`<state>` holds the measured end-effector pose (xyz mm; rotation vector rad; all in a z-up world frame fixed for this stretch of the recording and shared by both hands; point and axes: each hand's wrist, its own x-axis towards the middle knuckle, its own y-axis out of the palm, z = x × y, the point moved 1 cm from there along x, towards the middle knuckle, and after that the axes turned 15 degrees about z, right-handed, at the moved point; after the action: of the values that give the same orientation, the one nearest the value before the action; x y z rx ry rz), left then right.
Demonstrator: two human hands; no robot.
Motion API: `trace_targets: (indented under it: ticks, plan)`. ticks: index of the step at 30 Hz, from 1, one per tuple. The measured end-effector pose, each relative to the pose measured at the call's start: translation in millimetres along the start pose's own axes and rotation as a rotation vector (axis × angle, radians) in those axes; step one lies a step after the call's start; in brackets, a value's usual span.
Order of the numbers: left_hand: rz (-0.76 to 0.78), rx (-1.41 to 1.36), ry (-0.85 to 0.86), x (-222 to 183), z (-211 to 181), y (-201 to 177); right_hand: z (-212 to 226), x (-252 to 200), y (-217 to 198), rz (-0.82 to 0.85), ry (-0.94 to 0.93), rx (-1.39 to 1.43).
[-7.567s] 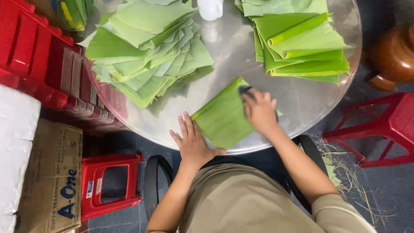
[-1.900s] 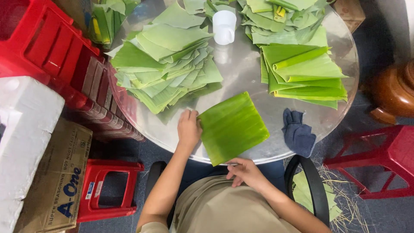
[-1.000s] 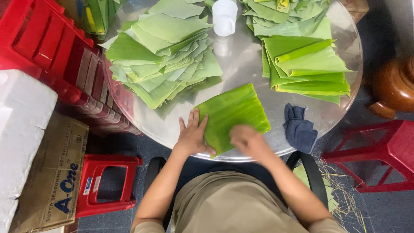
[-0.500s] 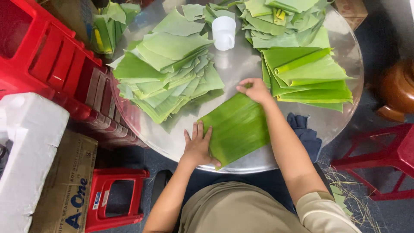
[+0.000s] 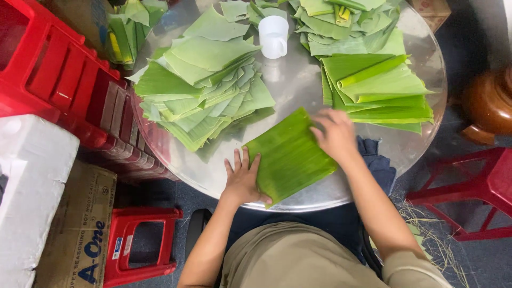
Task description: Wiping banana leaves with a cloth and stacking them on a table
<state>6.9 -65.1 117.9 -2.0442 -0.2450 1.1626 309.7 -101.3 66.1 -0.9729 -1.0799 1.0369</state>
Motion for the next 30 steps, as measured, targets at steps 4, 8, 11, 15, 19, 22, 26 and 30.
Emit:
trace_targets:
  ticks: [4,8,11,15,19,22,26,30]
  plan:
    - [-0.001,-0.001,0.013,4,5,2,-52,-97,-16,0.107,0.280,0.054]
    - [-0.013,0.024,0.013,7,6,6,-75,-133,15,0.156,0.313,0.152]
    - [-0.025,0.015,0.002,6,8,10,-87,-127,32,-0.163,0.156,0.175]
    - [-0.075,-0.117,0.053,1,10,9,-4,-80,-5,-0.258,0.055,0.375]
    - [-0.114,-0.141,0.094,7,17,14,94,-11,48,-0.148,-0.422,0.333]
    - [-0.132,-0.169,0.124,10,21,16,146,10,115,0.027,-0.357,0.136]
    - [-0.126,-0.210,0.143,7,23,11,147,15,108,0.082,-0.383,0.125]
    - [-0.099,-0.159,0.090,-1,15,3,84,39,113,0.107,-0.306,0.115]
